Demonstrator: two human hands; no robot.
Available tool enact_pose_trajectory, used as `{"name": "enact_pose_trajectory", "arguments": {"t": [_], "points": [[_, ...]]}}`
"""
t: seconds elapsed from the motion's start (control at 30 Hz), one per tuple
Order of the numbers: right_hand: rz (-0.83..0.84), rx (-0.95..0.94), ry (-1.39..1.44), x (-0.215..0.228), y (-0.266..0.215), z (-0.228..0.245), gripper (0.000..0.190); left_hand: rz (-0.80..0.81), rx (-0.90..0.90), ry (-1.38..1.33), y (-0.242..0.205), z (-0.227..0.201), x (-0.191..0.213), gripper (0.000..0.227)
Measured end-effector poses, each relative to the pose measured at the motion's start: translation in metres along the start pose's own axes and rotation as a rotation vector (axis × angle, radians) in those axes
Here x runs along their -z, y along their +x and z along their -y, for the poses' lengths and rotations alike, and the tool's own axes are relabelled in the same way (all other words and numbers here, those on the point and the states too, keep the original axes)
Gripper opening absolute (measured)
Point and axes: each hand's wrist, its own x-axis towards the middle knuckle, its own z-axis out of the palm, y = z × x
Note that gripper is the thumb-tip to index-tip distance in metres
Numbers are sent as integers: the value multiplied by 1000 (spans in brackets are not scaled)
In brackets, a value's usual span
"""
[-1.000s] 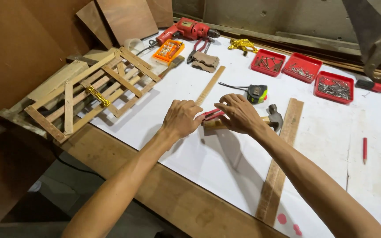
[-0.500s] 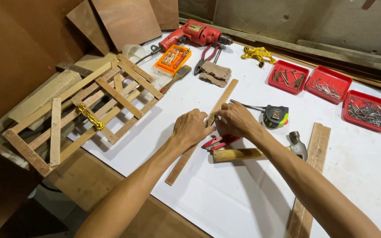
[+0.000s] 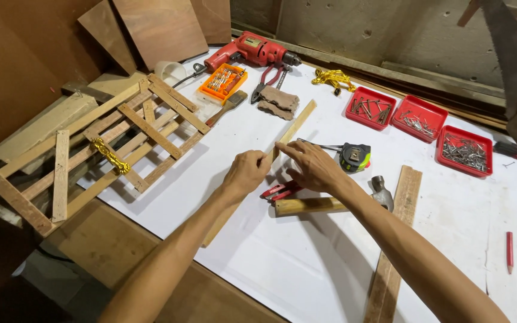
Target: Measuring, marking, and sanding small wood strips at a workbench to assemble a furniture component.
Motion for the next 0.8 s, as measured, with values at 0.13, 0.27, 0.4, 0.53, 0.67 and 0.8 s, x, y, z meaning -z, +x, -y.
{"name": "enact_pose_trajectory", "arguments": {"t": [0.13, 0.27, 0.4, 0.53, 0.67, 0.8], "points": [[-47, -10, 21, 17, -14, 22, 86, 144, 35, -326, -10, -14, 13, 35], [-163, 63, -51, 36, -34, 41, 89, 225, 105, -706, -27, -35, 16, 35], [-180, 40, -92, 53, -64, 51, 92, 316, 190, -813, -52, -77, 18, 37], [-187, -30, -150, 74, -106, 48, 93, 387, 69, -770, -53, -93, -15, 37], [-136, -163, -253, 106, -154, 40, 95, 488, 8, -845, -48, -127, -56, 37], [-196, -170, -370, 135, -203, 27, 97, 590, 13, -882, -48, -170, -91, 35]]}}
